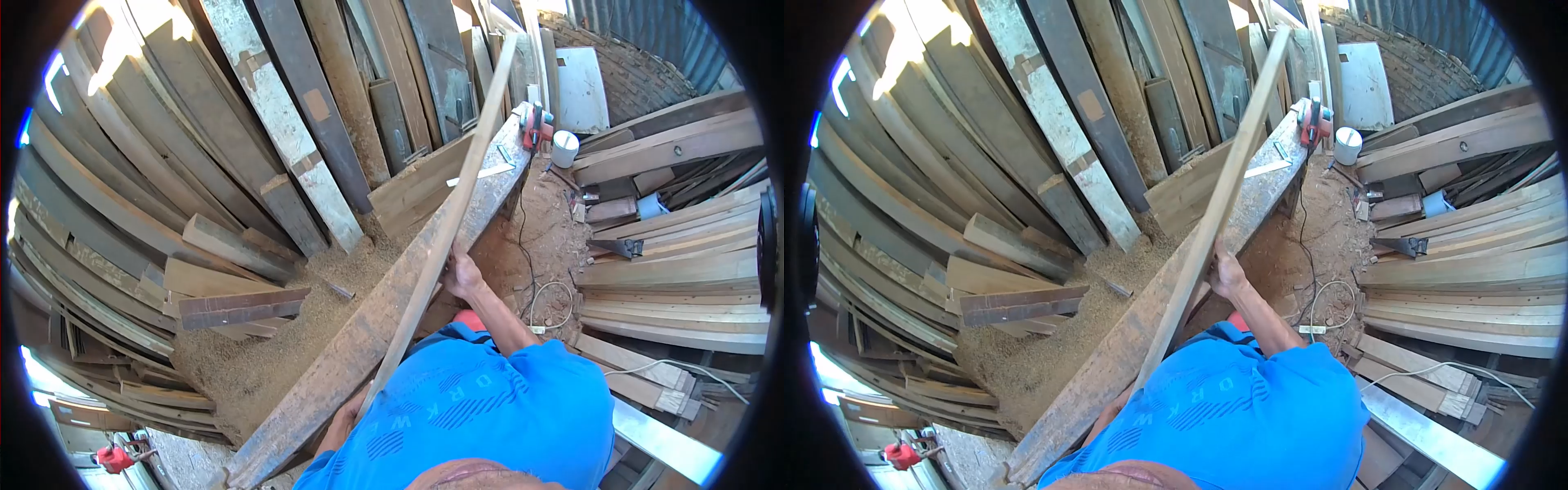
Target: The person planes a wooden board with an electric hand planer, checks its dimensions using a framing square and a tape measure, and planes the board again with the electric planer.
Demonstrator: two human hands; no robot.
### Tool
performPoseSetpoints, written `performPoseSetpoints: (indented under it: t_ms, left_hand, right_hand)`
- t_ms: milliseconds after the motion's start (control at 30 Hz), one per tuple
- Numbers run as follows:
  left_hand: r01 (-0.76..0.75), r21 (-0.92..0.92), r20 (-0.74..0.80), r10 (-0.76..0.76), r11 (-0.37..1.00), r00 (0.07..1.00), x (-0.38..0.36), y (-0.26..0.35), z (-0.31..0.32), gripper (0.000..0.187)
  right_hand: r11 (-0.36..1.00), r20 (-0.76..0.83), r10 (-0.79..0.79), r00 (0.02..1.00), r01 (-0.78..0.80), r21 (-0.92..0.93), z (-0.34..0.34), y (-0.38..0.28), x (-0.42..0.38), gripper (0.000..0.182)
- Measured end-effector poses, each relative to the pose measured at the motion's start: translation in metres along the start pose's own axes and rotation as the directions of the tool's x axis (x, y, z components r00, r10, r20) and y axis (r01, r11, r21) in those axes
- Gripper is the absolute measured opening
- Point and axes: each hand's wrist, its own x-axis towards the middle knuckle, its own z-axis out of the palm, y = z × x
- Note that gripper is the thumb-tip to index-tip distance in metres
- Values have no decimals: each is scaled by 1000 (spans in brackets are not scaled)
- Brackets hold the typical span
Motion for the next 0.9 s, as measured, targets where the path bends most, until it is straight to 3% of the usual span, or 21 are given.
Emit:
performPoseSetpoints:
  t_ms: [233, 367, 600, 667, 767, 900]
  left_hand:
    - [176, -10, -19, -176, 984, 984, -18, 5, -35, 77]
    - [278, -4, -16, -278, 961, 960, -24, 17, -54, 78]
    - [398, 60, -60, -394, 916, 917, -27, 41, -83, 80]
    - [353, 157, -121, -337, 922, 934, -22, 44, -98, 80]
    - [122, 500, -185, -33, 857, 982, 1, 34, -147, 95]
    - [94, 628, -290, 120, 773, 949, 14, 48, -146, 107]
  right_hand:
    - [991, 104, 79, 991, -90, 99, -36, 17, -2, 81]
    - [996, 26, 76, 997, -77, 46, -42, 21, -8, 98]
    - [984, -63, 69, 996, -58, 171, -80, 45, 1, 90]
    - [980, -105, 70, 992, -49, 194, -91, 51, 4, 86]
    - [991, -218, 53, 974, -25, 131, -81, 57, 4, 80]
    - [987, -470, 92, 878, -144, -75, -101, 80, 29, 94]
